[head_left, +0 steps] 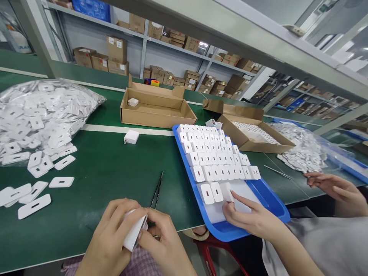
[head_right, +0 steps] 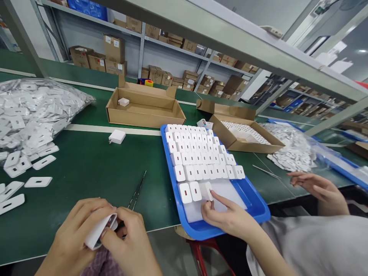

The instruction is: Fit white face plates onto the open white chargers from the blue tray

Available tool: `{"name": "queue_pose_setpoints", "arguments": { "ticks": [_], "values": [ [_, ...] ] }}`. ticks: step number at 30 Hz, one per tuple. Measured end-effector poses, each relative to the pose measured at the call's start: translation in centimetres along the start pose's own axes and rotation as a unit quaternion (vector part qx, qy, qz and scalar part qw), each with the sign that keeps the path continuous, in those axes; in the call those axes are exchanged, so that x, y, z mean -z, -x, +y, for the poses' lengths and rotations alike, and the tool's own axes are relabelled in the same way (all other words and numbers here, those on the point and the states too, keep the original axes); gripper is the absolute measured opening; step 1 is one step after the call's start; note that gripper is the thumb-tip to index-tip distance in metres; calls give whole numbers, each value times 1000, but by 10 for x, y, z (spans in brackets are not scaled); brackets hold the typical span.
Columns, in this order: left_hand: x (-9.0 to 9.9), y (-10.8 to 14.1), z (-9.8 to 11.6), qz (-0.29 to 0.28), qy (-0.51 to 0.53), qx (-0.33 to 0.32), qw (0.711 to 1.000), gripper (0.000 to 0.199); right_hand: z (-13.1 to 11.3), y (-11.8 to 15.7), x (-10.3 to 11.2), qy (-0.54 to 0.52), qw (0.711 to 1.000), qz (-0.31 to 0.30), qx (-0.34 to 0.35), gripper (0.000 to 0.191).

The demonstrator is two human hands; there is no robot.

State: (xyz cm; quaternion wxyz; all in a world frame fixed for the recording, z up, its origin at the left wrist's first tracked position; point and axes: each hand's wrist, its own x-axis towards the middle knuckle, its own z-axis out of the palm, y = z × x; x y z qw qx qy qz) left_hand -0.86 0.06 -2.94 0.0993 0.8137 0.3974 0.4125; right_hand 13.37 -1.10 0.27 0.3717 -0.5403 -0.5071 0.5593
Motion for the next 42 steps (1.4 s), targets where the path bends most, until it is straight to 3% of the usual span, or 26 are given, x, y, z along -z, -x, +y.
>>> {"name": "queue_pose_setpoints", "arguments": {
  "ticks": [6,9,11,14,17,20,23,28,32,34,37,39,42],
  "values": [
    [-4,4,-11,1,-12,-29,999,47,4,-4,-5,-19,1000,2,-22,5],
    [-3,3,-11,4,43,23,999,44,6,-5,-5,3,1000,2,-9,10],
    [0,2,-11,-27,140,99,985,37,6,-5,0,39,999,-7,15,22],
    [5,2,-9,-94,272,242,927,31,5,-4,13,84,995,-6,60,34],
    [11,6,-5,-145,385,357,839,42,2,2,24,90,987,55,120,24],
    [15,9,2,-159,538,362,745,67,-7,11,25,52,974,170,140,14],
    [16,4,9,-124,624,346,689,71,-18,19,18,-1,972,215,99,24],
    [0,-12,12,-64,622,354,696,57,-20,19,5,-107,968,226,24,24],
    [-25,-13,14,-49,644,397,652,76,-10,11,-8,-104,954,282,12,25],
    [-31,-11,18,-37,651,396,647,77,-5,4,-16,-82,948,308,21,23],
    [-23,-11,22,-32,657,385,647,65,-3,-7,-23,-38,937,334,94,20],
    [-9,-11,21,-60,649,383,655,52,-5,-14,-21,0,929,330,169,15],
    [8,-12,16,-97,601,392,689,35,-12,-18,-10,73,933,259,238,15]
  ]
}}
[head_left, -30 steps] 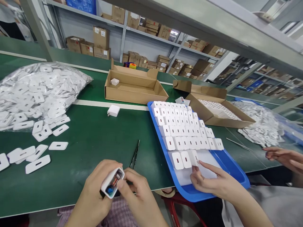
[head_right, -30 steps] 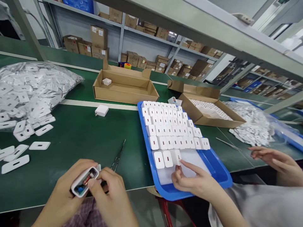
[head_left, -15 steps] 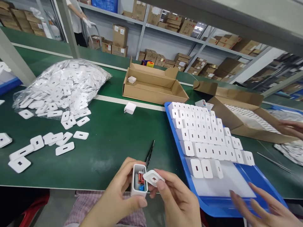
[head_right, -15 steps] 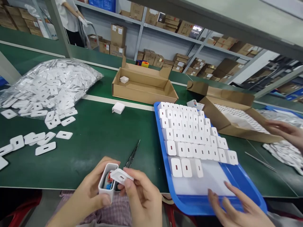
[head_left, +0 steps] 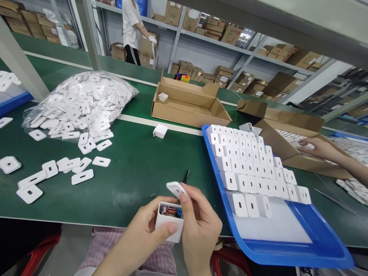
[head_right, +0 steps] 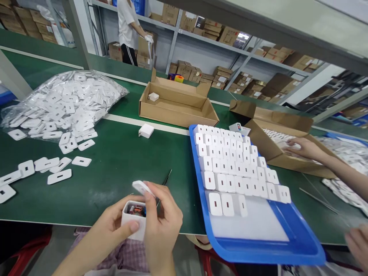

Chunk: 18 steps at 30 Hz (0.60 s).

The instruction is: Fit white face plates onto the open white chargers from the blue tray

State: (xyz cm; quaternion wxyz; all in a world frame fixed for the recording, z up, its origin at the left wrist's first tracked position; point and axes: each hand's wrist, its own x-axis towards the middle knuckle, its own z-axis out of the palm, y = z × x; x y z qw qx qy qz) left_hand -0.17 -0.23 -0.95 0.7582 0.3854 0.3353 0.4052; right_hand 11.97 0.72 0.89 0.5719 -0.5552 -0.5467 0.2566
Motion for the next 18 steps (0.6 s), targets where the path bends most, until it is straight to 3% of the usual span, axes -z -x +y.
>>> {"name": "queue_pose_setpoints", "arguments": {
  "ticks": [3,5,8,13,18],
  "values": [
    [6,4,6,35,-73,-9,997,25,-5,-7,14,7,990,-119,74,26],
    [6,5,8,40,-108,-29,993,25,-8,-7,22,2,981,-160,106,35],
    [2,8,12,32,-132,-61,989,27,-12,-4,30,2,978,-184,94,41],
    [1,13,11,37,-153,-84,984,21,-13,5,31,-7,981,-181,64,35],
    [3,16,6,50,-138,-62,987,38,-12,4,31,-22,977,-202,57,29]
  ]
}}
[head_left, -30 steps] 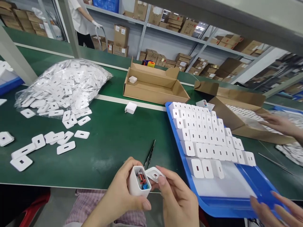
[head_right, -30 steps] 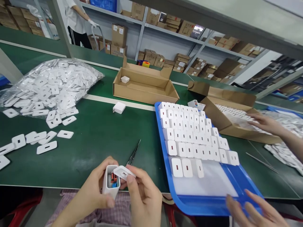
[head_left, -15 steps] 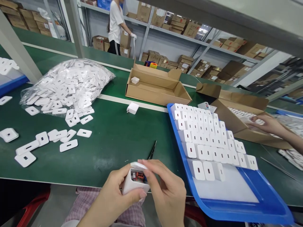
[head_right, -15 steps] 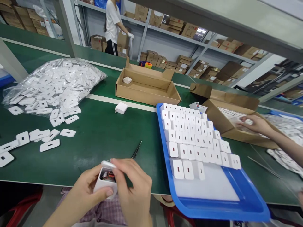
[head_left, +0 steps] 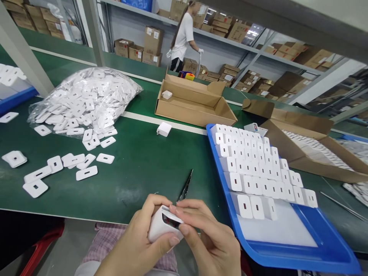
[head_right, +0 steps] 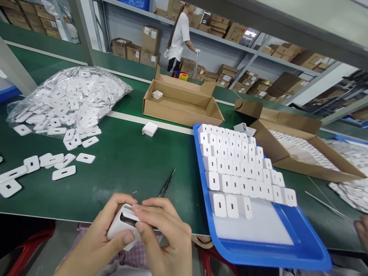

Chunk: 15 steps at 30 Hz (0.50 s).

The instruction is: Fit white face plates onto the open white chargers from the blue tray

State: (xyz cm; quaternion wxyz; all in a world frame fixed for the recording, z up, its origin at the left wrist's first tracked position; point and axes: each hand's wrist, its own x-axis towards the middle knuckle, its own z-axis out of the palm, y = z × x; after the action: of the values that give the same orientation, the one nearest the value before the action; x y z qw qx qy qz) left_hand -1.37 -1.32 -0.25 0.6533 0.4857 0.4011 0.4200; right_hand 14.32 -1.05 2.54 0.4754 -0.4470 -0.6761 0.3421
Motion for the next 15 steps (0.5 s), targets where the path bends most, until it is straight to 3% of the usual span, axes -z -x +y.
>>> {"name": "queue_pose_setpoints", "arguments": {
  "ticks": [7,15],
  "values": [
    [-3,6,11,-12,75,33,997,59,-6,6,-10,-9,996,91,-10,27],
    [-1,7,8,-15,34,-1,999,52,-12,7,-5,-4,999,40,-27,29]
  ]
}}
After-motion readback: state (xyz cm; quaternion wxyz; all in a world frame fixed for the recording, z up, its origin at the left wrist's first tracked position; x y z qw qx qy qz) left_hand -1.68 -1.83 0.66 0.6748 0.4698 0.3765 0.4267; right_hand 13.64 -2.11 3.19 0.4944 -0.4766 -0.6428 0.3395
